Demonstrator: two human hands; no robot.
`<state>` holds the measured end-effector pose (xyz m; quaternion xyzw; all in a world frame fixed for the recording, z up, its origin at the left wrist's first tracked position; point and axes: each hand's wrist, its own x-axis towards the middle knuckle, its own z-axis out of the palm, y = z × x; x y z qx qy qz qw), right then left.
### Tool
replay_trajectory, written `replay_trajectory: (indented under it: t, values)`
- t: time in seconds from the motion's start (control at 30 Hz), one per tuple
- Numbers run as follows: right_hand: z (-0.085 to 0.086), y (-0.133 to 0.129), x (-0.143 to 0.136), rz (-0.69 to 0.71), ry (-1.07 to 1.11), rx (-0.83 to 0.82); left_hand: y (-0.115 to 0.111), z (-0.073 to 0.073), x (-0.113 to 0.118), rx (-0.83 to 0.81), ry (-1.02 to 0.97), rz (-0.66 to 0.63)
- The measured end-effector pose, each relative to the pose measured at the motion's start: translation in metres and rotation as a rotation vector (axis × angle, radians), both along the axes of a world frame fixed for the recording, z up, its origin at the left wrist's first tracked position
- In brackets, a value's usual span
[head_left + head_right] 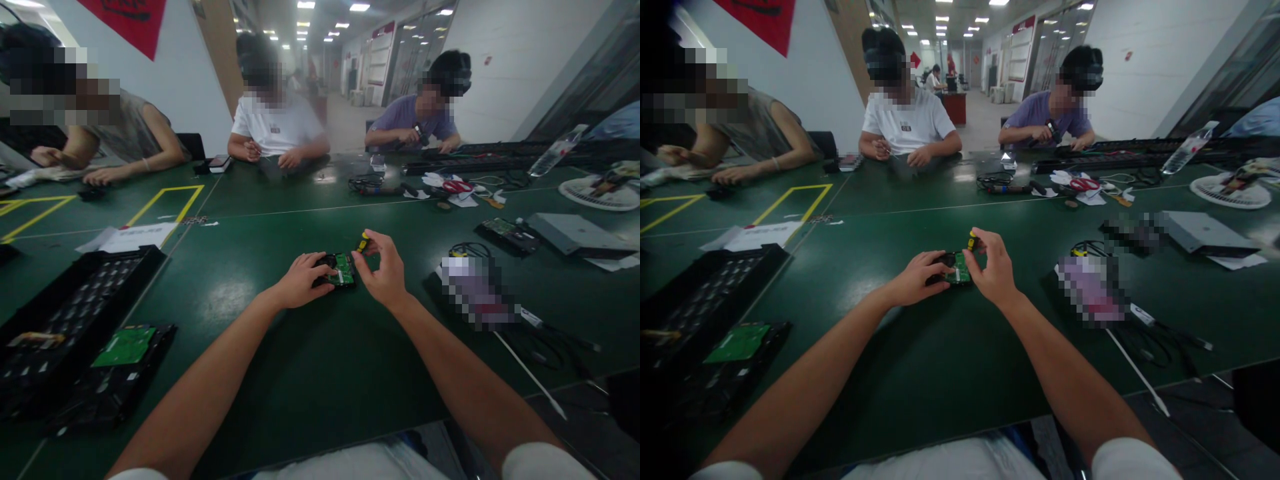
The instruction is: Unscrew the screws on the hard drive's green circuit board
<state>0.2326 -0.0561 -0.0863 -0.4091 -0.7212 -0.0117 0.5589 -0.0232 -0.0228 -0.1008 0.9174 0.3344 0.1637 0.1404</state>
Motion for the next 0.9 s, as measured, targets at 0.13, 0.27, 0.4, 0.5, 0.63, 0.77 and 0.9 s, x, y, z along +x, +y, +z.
replay_trajectory:
  t: [0.13,0.27,0.4,0.5,0.63,0.77,0.9]
  values:
    - [-0.0015,0.0005,-0.0015,0.055,0.080,-0.030,-0.0002,-0.0001,0.0010,0.007,-0.003,0.005]
    - [0.0019,-0.0010,-0.0006,-0.031,0.030,0.000,-0.0012,0.0010,0.0015,0.004,-0.002,0.008]
    - [0.0056,-0.0026,0.0009,-0.039,-0.021,0.021,-0.0019,0.0018,0.0010,-0.007,-0.004,0.012]
    - [0.0032,-0.0011,0.0012,0.003,0.010,-0.004,-0.0016,0.0014,0.0008,-0.010,-0.007,0.011]
    - [0.0008,0.0007,0.0021,-0.025,0.043,-0.001,-0.0009,0.0006,0.0007,-0.008,-0.007,0.011]
    - [0.0033,-0.0001,0.0029,-0.046,-0.021,0.023,-0.0003,-0.0001,0.0002,-0.004,-0.016,0.006]
    - [0.0021,0.0008,0.0024,0.018,0.018,0.000,-0.0002,-0.0005,0.0000,0.009,-0.012,0.004]
